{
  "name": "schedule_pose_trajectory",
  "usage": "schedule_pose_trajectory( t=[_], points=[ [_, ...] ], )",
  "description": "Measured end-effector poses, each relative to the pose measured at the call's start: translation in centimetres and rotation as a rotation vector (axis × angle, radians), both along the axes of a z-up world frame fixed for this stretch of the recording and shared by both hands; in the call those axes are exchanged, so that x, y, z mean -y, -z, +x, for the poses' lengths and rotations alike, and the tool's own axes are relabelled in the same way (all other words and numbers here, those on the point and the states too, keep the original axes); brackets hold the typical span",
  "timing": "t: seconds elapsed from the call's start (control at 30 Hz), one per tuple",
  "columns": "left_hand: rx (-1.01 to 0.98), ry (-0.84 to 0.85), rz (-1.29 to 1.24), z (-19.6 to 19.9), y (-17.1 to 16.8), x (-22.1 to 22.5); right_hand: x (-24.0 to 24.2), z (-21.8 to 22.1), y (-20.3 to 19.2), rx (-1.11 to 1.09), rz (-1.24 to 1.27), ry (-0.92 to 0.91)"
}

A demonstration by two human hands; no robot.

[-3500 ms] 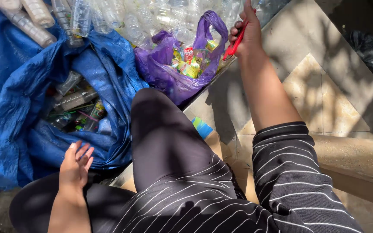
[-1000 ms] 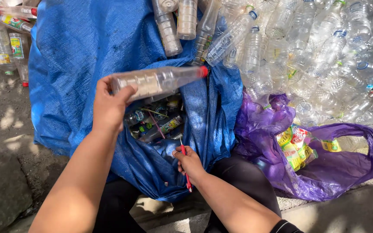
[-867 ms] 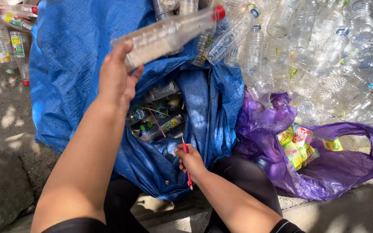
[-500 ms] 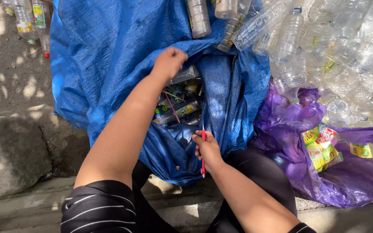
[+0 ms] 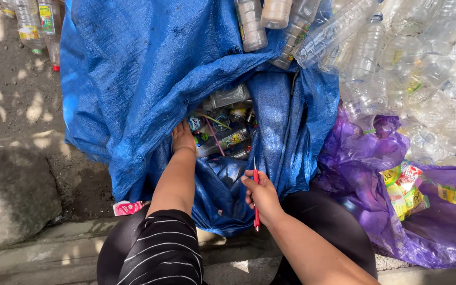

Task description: Sorting plastic bottles by removing caps and cutting off plastic labels for recycling

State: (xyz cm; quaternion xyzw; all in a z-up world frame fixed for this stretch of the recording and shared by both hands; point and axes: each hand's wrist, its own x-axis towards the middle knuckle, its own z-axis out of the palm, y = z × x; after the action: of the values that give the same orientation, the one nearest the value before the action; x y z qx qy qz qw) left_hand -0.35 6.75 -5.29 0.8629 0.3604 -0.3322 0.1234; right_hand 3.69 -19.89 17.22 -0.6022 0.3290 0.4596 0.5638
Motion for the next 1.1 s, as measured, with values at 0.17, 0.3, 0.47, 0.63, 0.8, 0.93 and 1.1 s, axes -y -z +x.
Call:
schedule_pose_trajectory(
  t=[0.17,0.3,0.47,0.63,0.8,0.93,1.1],
  points=[
    [-0.036,0.149,0.081,-1.4,5.4,-0.6,0.2,-0.1,0.1,0.008,-0.002,0.015],
    [-0.189,0.125,0.047,-2.8,7.5,-0.7,0.2,-0.1,-0.2,0.007,0.001,0.026],
    [-0.179,-0.035,0.033,-3.4,10.0,-0.6,0.0,-0.1,-0.7,0.014,-0.001,0.039],
    [-0.249,-0.144,-0.033,-3.8,11.8,0.0,0.0,-0.2,-0.9,0.019,-0.001,0.042],
    [-0.297,-0.189,-0.102,-2.7,9.8,0.8,-0.1,-0.2,-0.7,0.020,-0.008,0.048],
    [-0.244,-0.378,-0.309,-3.0,12.1,2.6,-0.2,0.2,-0.9,0.027,-0.011,0.051],
    [-0.170,-0.809,-0.705,-3.1,7.5,0.7,-0.2,1.4,-0.3,0.058,0.005,0.090]
  ],
)
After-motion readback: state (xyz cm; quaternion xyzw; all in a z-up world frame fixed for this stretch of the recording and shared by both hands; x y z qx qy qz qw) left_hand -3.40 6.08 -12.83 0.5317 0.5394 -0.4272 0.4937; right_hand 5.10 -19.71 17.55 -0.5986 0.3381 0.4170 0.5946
